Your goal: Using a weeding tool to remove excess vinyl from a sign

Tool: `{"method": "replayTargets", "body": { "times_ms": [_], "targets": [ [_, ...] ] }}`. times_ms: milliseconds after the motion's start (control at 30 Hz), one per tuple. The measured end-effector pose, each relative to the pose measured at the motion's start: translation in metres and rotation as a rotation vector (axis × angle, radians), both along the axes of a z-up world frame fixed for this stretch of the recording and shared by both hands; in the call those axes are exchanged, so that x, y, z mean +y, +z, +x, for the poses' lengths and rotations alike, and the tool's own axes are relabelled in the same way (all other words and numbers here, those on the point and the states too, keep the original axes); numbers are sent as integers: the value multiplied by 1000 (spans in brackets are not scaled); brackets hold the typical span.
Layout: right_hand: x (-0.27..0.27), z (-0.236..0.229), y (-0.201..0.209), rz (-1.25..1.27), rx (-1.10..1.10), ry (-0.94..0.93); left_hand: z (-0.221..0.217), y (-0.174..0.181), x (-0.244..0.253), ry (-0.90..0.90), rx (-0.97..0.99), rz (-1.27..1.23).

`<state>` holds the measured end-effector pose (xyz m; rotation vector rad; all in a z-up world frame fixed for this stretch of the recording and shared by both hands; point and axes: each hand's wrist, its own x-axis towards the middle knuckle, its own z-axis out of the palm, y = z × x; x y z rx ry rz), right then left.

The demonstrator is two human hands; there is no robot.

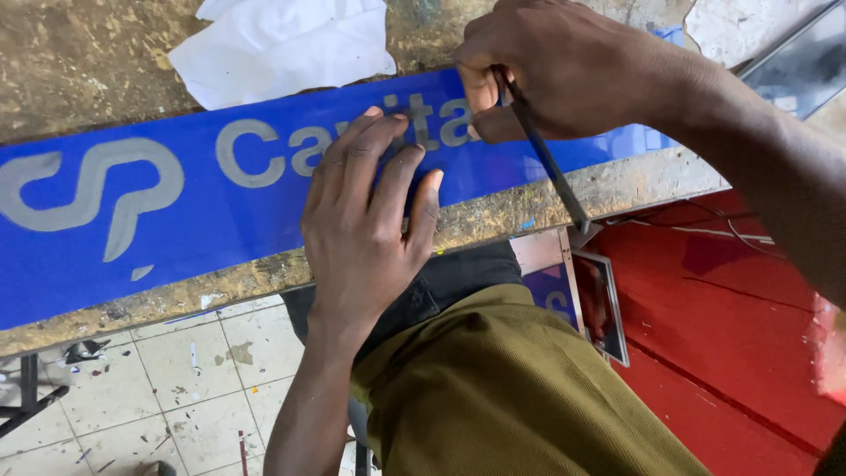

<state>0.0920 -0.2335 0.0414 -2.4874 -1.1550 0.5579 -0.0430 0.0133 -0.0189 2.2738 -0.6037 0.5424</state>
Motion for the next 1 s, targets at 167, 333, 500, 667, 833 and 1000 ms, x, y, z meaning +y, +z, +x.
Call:
{"method": "replayTargets", "body": {
  "times_ms": [167,333,500,667,833,1000],
  "targets": [
    [-2,7,0,1,24,38,0,2,0,6,1,4],
    [6,6,14,-11,26,81,3,8,0,18,-25,-1],
    [17,3,23,-198,-225,296,4,9,1,0,-9,-6],
    [29,-2,31,-348,-256,262,3,9,0,7,12,5],
    [38,-5,38,-346,-256,299,4,8,0,2,-12,10],
    [48,-9,36,-439,-460,398,2,2,1,5,6,6]
  ]
}}
